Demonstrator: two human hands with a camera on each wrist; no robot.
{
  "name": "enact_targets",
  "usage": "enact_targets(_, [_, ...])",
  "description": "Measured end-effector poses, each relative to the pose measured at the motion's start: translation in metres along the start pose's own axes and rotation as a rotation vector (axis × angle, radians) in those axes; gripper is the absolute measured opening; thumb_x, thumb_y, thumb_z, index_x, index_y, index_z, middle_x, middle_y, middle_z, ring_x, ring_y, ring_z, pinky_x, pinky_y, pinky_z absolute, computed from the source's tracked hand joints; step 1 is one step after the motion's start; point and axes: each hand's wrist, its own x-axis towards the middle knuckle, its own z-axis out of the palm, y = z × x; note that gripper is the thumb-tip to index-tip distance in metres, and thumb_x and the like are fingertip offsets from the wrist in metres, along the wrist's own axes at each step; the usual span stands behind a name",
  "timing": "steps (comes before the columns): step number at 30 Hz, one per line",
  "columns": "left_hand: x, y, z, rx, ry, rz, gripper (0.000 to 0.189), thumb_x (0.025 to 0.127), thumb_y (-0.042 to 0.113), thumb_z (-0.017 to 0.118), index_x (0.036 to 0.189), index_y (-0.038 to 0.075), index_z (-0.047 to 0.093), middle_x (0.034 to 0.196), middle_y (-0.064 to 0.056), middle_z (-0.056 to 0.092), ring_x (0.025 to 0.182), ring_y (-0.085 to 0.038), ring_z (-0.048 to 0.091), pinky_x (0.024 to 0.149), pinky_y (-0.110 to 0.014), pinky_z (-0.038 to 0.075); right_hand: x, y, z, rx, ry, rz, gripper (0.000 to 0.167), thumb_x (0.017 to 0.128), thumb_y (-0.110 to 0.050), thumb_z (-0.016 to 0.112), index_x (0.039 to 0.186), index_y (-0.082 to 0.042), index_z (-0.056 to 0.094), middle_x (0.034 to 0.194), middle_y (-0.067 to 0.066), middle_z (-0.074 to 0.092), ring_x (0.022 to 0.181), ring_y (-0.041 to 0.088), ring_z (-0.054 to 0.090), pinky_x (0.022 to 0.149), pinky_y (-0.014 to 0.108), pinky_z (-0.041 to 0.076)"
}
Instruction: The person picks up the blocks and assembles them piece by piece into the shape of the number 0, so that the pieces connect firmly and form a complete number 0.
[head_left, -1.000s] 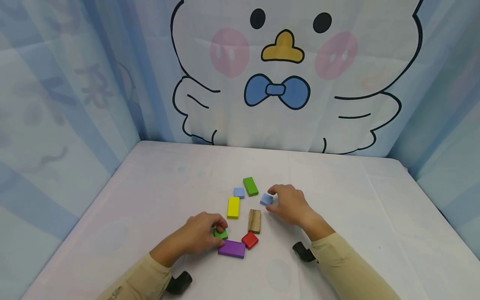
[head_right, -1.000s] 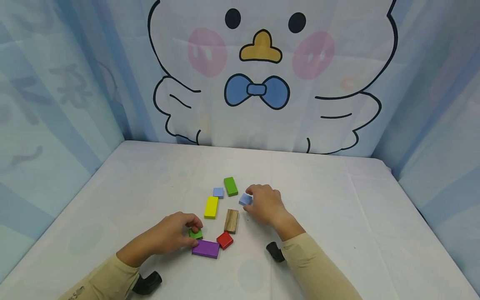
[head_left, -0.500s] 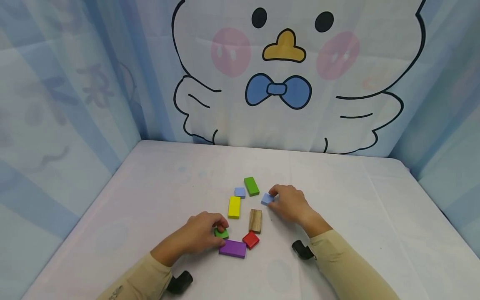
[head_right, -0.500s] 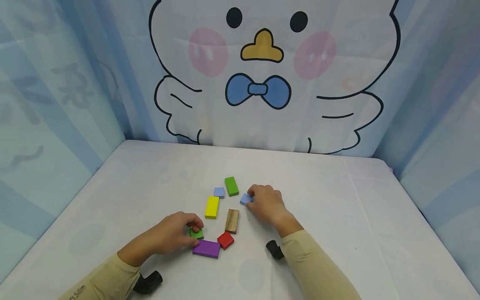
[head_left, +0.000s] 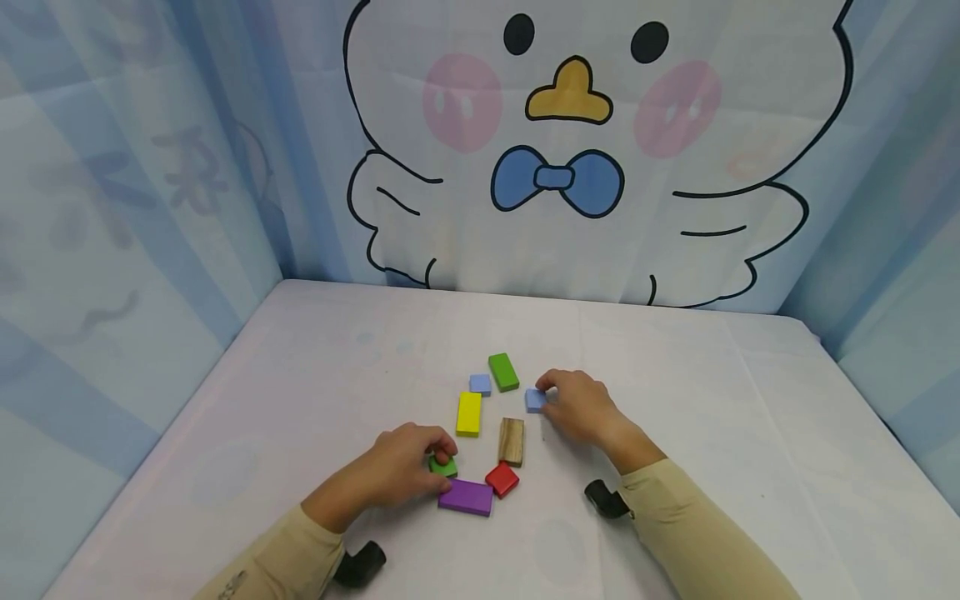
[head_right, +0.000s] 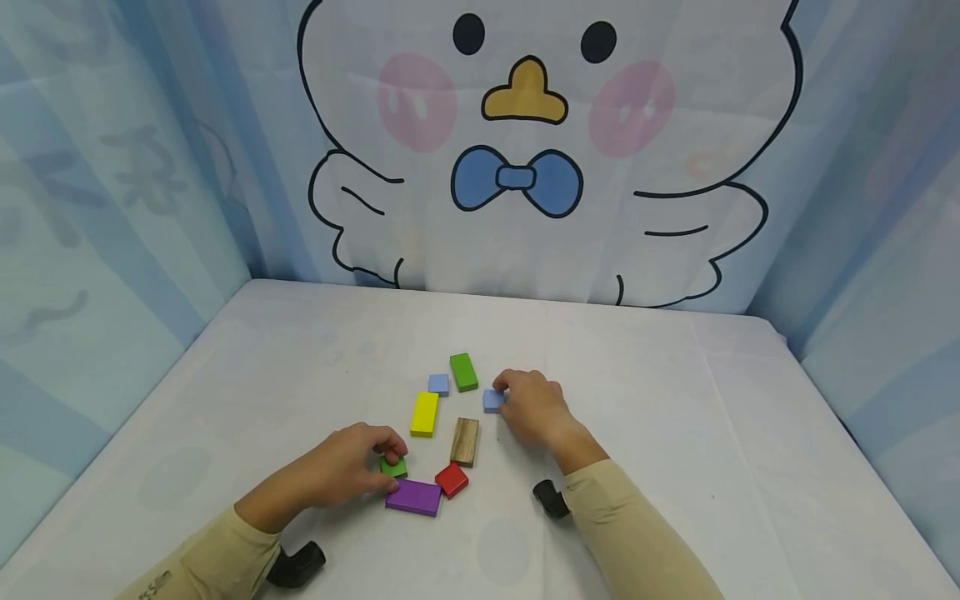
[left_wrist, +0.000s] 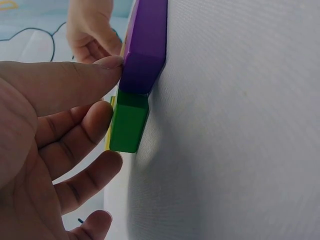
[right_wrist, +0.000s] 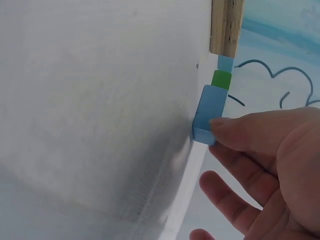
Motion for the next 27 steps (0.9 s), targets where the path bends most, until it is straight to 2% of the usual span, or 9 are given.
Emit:
enact_targets(11, [0.0, 0.0, 0.0, 0.004, 0.003, 0.006, 0.033, 0.08, 0.018, 0.086, 0.106, 0.015, 0.067, 0.091, 0.009, 0.06, 0.088, -0.016, 0.052, 0.085, -0.041, 0.047, 0.002, -0.004, 0.001, 0.013, 0.011, 0.055, 0.04, 0.09, -0.027, 0.074, 0.122, -0.004, 0.067, 0.119, 0.011, 0.068, 0.111, 0.033, 0.061, 0.094, 0.052, 0.047])
enact_targets(27, [-0.001, -0.001, 0.0, 0.006, 0.006, 0.022, 0.032, 0.08, 0.019, 0.086, 0.106, 0.015, 0.066, 0.091, 0.009, 0.06, 0.087, -0.016, 0.052, 0.084, -0.041, 0.047, 0.002, -0.01, -0.001, -0.002, 0.017, 0.071, 0.034, 0.092, -0.023, 0.071, 0.12, -0.004, 0.067, 0.116, 0.011, 0.069, 0.108, 0.033, 0.062, 0.092, 0.052, 0.046])
